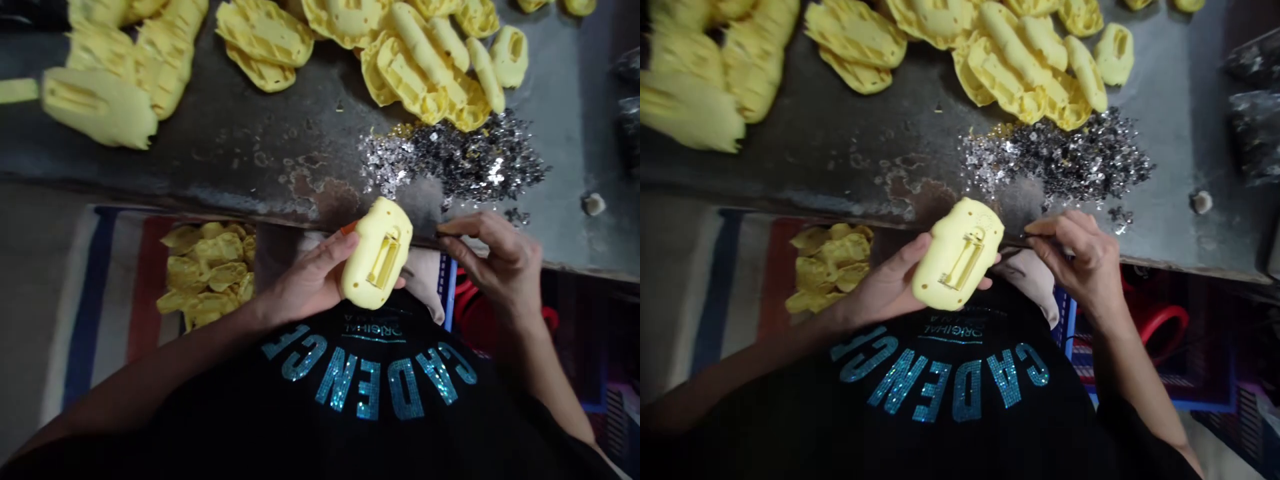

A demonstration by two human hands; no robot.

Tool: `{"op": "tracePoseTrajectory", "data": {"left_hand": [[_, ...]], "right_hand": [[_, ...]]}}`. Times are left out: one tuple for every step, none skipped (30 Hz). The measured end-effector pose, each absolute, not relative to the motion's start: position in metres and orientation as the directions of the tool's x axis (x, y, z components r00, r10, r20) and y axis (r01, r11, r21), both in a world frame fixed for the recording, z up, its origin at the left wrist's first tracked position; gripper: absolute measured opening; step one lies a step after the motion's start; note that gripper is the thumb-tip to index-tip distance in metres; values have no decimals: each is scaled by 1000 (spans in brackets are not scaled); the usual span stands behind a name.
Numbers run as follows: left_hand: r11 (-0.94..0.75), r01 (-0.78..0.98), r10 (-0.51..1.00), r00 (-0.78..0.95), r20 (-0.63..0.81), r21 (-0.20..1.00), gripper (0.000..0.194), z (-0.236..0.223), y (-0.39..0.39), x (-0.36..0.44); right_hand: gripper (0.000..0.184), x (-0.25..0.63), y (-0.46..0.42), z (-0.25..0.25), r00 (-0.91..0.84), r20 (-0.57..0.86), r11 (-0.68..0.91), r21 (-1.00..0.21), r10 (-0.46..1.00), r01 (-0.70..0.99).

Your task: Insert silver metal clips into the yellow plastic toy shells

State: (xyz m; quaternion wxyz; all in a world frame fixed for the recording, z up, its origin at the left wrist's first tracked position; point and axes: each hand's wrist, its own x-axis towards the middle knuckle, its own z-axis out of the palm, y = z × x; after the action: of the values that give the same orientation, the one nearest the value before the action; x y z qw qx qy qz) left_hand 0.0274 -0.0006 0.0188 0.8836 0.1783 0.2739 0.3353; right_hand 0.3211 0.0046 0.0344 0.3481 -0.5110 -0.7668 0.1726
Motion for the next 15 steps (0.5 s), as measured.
{"op": "tracePoseTrajectory", "data": {"left_hand": [[712,-503,690,632,-354,490,62,18,-2,29],[717,-506,684,644,-344,479,62,17,-3,30],[723,-508,677,655,-335,468,62,16,-4,30],[726,-513,675,661,-329,459,63,16,-6,30],[727,-517,674,663,-325,452,66,15,-7,30],[726,-521,676,662,-325,448,68,15,-8,29],[724,-525,678,661,-322,447,70,14,-8,29],[720,-529,682,658,-318,449,72,13,-9,28],[718,-530,684,658,-315,452,73,12,-9,28],[716,-530,686,657,-314,455,74,11,-10,27],[715,-530,687,654,-317,456,74,10,-10,27],[718,-527,684,655,-321,455,74,9,-10,26],[724,-521,677,661,-322,451,74,8,-10,25],[731,-515,669,670,-322,447,75,7,-10,25],[736,-511,662,678,-318,444,74,7,-11,24]], "right_hand": [[10,314,3,41,-292,367,467,-637,883,613],[11,307,3,47,-346,372,508,-643,862,573],[12,301,3,53,-390,375,539,-639,841,549],[13,296,4,57,-427,377,566,-625,822,538],[14,292,5,60,-458,379,590,-603,804,537],[16,288,6,62,-486,385,616,-573,784,540],[19,286,7,64,-511,398,645,-537,762,544],[21,284,9,65,-533,413,673,-499,739,546],[24,283,10,66,-554,427,699,-463,715,545],[26,281,11,67,-575,436,721,-431,693,543],[27,280,11,67,-592,442,739,-405,674,539],[27,279,12,68,-606,445,752,-386,659,534],[26,278,12,69,-617,446,762,-370,648,532],[26,277,12,70,-627,444,769,-357,640,531],[26,275,12,71,-636,442,774,-345,633,530]]}}
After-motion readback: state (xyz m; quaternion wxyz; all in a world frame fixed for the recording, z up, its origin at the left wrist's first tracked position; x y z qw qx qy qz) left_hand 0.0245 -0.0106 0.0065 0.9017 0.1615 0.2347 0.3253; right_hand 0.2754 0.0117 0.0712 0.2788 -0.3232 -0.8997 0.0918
